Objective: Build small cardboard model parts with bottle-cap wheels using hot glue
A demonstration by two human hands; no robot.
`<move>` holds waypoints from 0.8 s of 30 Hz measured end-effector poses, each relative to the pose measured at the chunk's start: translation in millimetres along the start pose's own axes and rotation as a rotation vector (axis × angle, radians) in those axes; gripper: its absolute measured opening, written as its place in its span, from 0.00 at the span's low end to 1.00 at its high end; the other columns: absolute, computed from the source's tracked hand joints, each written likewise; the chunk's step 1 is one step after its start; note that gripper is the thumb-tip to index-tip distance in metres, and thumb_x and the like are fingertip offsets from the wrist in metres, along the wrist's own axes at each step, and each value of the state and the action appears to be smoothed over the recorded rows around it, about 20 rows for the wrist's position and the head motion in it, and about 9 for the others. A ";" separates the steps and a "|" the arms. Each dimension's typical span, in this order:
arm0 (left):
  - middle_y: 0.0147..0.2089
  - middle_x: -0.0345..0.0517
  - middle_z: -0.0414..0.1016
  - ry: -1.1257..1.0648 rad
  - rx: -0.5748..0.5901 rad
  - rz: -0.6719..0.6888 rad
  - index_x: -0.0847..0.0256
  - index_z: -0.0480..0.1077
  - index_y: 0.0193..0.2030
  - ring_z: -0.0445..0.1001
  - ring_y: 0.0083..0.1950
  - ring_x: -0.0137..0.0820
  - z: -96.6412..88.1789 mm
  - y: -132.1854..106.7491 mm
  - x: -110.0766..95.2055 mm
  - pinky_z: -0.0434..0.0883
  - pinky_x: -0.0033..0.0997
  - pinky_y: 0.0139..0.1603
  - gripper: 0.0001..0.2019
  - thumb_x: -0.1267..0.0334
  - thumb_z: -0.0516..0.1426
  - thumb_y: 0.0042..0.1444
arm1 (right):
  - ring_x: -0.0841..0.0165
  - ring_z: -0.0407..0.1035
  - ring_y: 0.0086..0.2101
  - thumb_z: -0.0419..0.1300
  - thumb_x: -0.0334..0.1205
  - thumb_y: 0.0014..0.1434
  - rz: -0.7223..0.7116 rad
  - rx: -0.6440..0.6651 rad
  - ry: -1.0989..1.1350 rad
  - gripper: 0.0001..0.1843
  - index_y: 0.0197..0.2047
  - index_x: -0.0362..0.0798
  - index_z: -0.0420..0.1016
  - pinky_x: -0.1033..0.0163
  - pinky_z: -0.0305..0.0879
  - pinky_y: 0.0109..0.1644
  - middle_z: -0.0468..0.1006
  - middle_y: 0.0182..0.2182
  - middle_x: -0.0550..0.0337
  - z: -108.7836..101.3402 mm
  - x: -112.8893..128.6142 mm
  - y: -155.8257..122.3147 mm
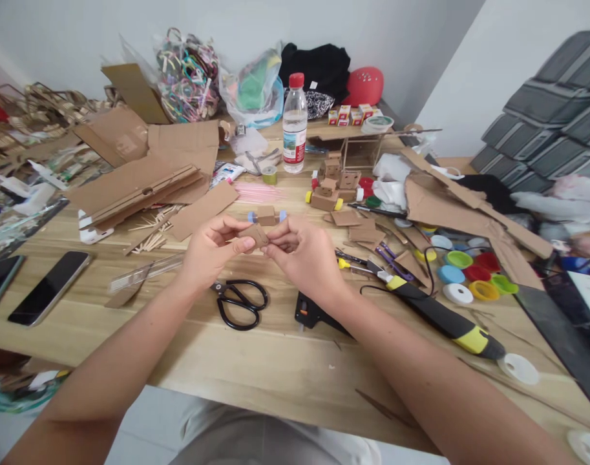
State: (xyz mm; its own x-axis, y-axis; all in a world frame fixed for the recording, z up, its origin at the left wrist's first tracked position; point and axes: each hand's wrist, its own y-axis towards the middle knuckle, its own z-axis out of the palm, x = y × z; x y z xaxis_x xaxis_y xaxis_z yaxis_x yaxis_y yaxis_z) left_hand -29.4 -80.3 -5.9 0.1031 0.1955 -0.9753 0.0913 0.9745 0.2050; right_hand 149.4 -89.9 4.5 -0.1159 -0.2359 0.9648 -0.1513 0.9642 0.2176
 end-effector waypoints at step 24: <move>0.39 0.48 0.85 0.473 0.019 0.422 0.58 0.81 0.37 0.83 0.37 0.33 1.2 -8.1 18.7 0.81 0.31 0.39 0.12 0.51 0.68 0.55 | 0.74 0.77 0.22 0.68 0.24 0.60 0.605 0.093 0.447 0.14 0.27 0.47 0.72 0.69 0.79 0.34 0.81 0.21 0.65 -3.6 7.7 16.0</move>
State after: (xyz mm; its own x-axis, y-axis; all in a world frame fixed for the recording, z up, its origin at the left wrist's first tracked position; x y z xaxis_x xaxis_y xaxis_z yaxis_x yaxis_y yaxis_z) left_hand -27.0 -84.7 -25.7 -0.3147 0.5942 -0.7402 0.1567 0.8016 0.5769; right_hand 149.6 -75.9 16.0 0.2007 0.4214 0.8844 -0.2720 0.8912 -0.3629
